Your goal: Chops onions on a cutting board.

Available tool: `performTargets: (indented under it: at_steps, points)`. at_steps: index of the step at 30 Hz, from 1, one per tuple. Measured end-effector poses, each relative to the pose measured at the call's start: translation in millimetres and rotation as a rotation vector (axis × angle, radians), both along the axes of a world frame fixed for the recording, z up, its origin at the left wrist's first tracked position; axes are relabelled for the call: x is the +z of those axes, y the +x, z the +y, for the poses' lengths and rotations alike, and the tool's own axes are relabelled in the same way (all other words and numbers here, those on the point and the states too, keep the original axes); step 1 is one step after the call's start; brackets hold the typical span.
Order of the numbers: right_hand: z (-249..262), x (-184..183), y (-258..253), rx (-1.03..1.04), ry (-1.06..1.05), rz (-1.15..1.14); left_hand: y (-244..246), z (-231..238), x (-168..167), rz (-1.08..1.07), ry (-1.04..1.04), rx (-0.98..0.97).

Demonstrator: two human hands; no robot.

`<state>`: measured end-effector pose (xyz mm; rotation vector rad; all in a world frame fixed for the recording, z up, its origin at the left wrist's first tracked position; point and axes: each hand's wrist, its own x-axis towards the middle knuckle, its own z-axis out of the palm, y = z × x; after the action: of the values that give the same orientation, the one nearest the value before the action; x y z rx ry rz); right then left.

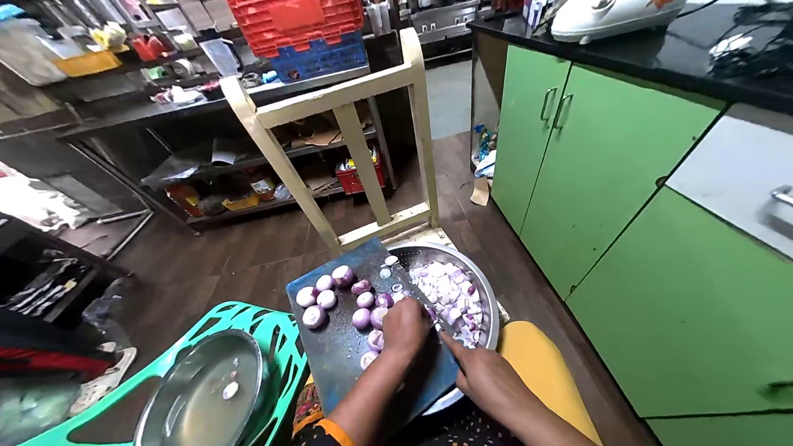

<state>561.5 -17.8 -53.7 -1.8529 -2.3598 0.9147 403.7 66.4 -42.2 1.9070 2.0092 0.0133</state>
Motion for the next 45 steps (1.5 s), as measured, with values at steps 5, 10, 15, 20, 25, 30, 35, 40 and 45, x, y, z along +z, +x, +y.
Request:
performTargets:
  at_steps: [5, 10, 15, 20, 25, 30, 35, 40, 45]
  points:
    - [-14, 5, 9, 0.0, -0.034, -0.03, -5, 2, 0, -0.02, -0.001, -0.003]
    - [-2, 2, -2, 0.002, 0.016, -0.021, -3, 2, -1, -0.007, -0.008, -0.001]
    - [-12, 7, 6, 0.002, -0.034, -0.07, -3, 1, 3, -0.009, -0.018, 0.002]
    - [-5, 7, -2, 0.004, -0.011, -0.023, -1, -1, 0, 0.0, -0.033, -0.027]
    - [-9, 7, 2, 0.006, -0.047, -0.055, -1, -2, 2, 0.006, -0.021, -0.012]
    - [-4, 9, -3, 0.02, 0.028, -0.002, 1, -3, 3, -0.004, -0.011, -0.01]
    - [-9, 5, 0, 0.014, -0.041, -0.054, 2, -1, 3, 0.037, -0.029, 0.0]
    - [-10, 10, 1, 0.027, 0.016, 0.01, -6, -1, -5, -0.001, -0.039, 0.001]
    - [-4, 1, -4, 0.049, -0.048, -0.019, -6, -3, -5, 0.02, -0.011, -0.006]
